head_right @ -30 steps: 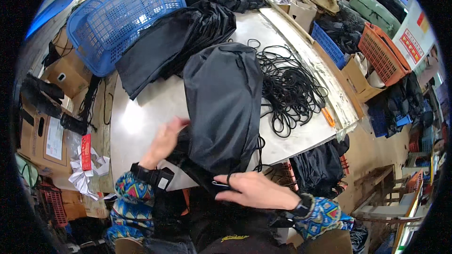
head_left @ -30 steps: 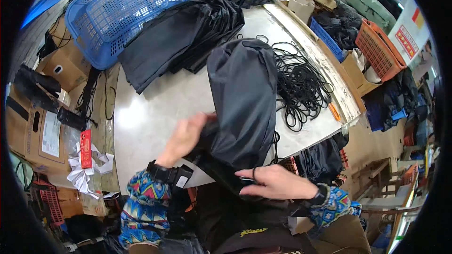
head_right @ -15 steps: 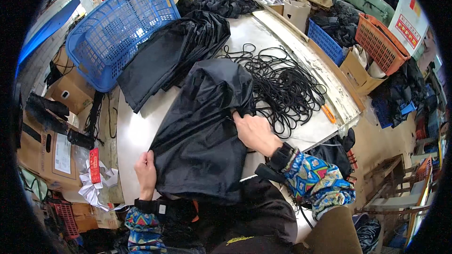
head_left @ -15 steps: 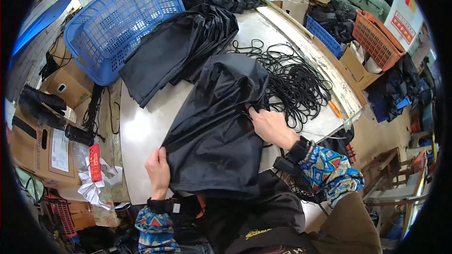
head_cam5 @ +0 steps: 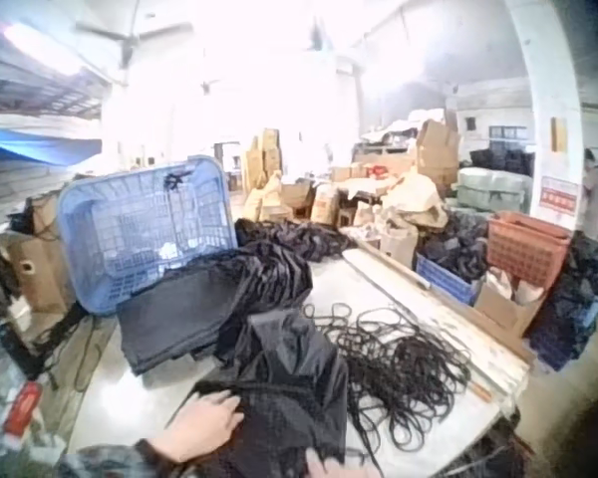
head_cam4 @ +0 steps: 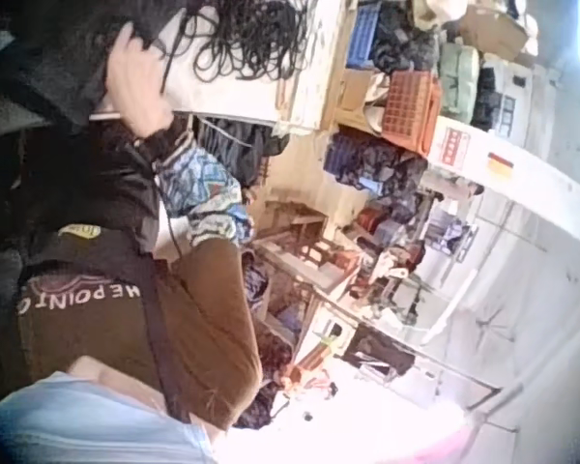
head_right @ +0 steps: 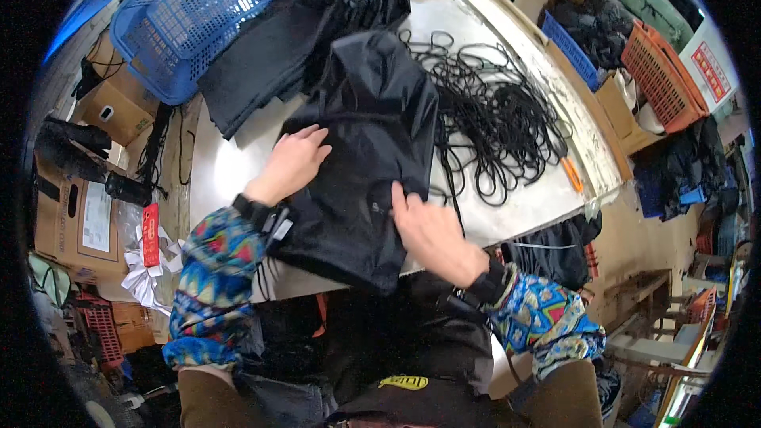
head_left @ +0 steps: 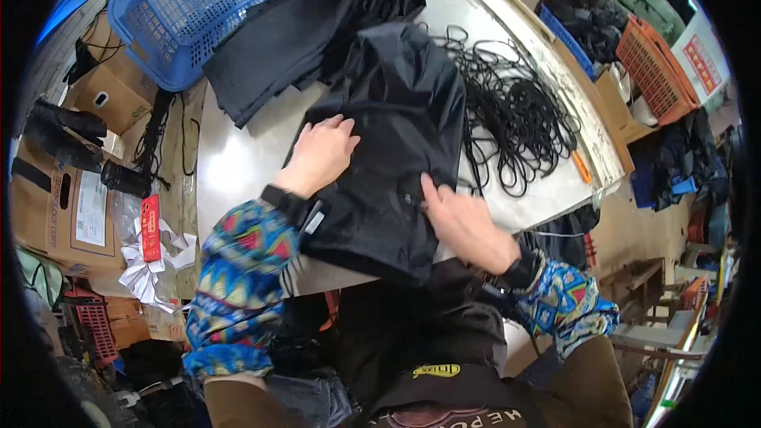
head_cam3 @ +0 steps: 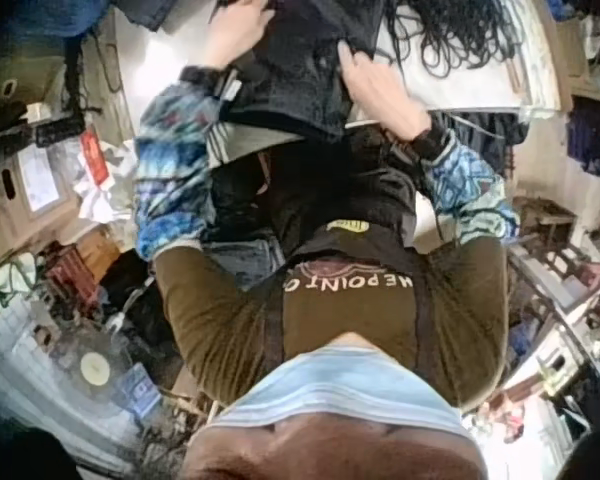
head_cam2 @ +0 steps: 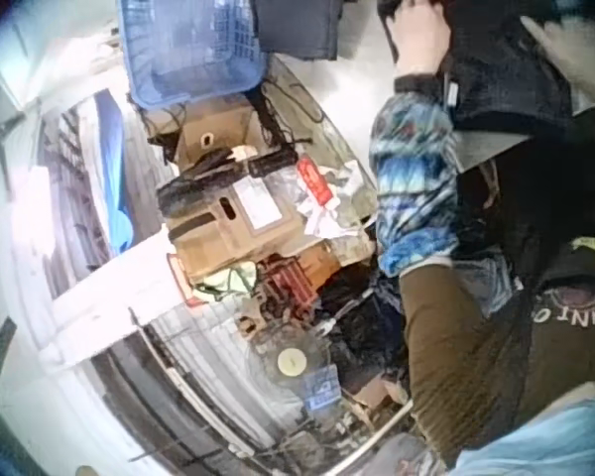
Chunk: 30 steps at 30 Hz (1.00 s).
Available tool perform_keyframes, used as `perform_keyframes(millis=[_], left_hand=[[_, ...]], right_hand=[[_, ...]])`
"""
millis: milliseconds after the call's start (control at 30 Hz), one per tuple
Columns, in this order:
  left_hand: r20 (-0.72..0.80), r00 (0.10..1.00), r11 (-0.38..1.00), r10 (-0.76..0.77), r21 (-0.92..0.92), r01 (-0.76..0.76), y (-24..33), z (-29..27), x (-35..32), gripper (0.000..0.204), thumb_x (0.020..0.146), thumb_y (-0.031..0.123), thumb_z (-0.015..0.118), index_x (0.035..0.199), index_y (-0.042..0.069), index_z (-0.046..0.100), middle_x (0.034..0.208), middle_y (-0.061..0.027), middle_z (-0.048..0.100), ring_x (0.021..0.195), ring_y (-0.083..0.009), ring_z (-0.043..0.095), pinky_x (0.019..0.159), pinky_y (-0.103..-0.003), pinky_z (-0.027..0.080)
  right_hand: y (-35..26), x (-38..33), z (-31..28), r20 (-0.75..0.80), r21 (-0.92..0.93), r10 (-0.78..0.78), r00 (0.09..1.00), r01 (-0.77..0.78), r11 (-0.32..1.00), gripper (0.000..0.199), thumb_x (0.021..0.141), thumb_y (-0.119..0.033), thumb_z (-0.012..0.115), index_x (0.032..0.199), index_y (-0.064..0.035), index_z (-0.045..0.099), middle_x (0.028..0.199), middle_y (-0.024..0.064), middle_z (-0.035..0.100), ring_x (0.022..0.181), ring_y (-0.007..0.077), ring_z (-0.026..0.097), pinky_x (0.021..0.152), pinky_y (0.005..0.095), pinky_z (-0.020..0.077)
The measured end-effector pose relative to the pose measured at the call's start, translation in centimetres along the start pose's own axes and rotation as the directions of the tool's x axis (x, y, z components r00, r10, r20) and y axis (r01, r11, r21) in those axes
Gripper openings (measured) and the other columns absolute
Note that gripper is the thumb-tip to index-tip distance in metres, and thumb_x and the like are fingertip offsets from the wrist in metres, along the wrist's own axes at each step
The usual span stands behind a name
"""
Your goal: The person assembles black drawstring bags by threading black cords through the top hems using a metal hook tool. They pull the cords through the fabric channels, tie knots to secure the ends, and place the finished bags into a pile. The process is repeated for multiple bags in a workshop setting.
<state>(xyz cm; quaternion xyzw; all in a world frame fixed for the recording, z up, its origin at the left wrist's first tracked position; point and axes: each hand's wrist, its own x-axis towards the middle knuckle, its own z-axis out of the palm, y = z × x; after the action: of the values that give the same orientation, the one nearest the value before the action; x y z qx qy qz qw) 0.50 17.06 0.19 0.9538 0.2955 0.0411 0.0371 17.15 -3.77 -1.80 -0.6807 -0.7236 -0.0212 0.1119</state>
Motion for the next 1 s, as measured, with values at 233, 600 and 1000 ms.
perform_keyframes(millis=[233,600,1000], left_hand=[[0.088,0.983,0.985,0.160,0.052,-0.165,3.3,2.0,-11.1,0.071,0.081,0.051,0.060,0.141,0.022,0.039,0.148,-0.0101,0.032,0.136,-0.0390,0.027,0.100,-0.066,0.028],[-0.123,0.992,0.483,-0.012,-0.870,-0.102,15.2,-0.1,-11.9,0.037,0.079,0.013,0.072,0.112,0.001,0.058,0.104,-0.0139,0.062,0.098,-0.0241,0.060,0.084,-0.033,0.048],[0.285,0.907,-0.012,-0.310,-0.955,0.296,10.5,-4.6,-21.5,0.016,0.086,0.008,0.060,0.093,-0.003,0.070,0.071,-0.0022,0.063,0.060,-0.0051,0.051,0.054,-0.019,0.039]], right_hand=[[5.5,-0.1,-5.5,0.047,0.593,-0.089,0.995,0.044,0.804,0.052,0.091,-0.034,0.059,0.122,0.0058,0.050,0.086,0.0158,0.056,0.073,0.0268,0.057,0.064,0.0347,0.0461],[5.2,-7.9,-11.2,0.178,0.404,0.242,0.954,-0.295,0.866,0.019,0.089,-0.014,0.062,0.083,0.0040,0.057,0.076,0.0222,0.058,0.073,0.0379,0.060,0.061,0.0385,0.0467],[11.2,-7.9,-11.8,0.008,0.503,0.599,0.800,-0.521,0.690,0.040,0.095,-0.035,0.055,0.080,0.0014,0.064,0.054,0.0033,0.048,0.050,0.0087,0.042,0.047,0.0274,0.0334]])
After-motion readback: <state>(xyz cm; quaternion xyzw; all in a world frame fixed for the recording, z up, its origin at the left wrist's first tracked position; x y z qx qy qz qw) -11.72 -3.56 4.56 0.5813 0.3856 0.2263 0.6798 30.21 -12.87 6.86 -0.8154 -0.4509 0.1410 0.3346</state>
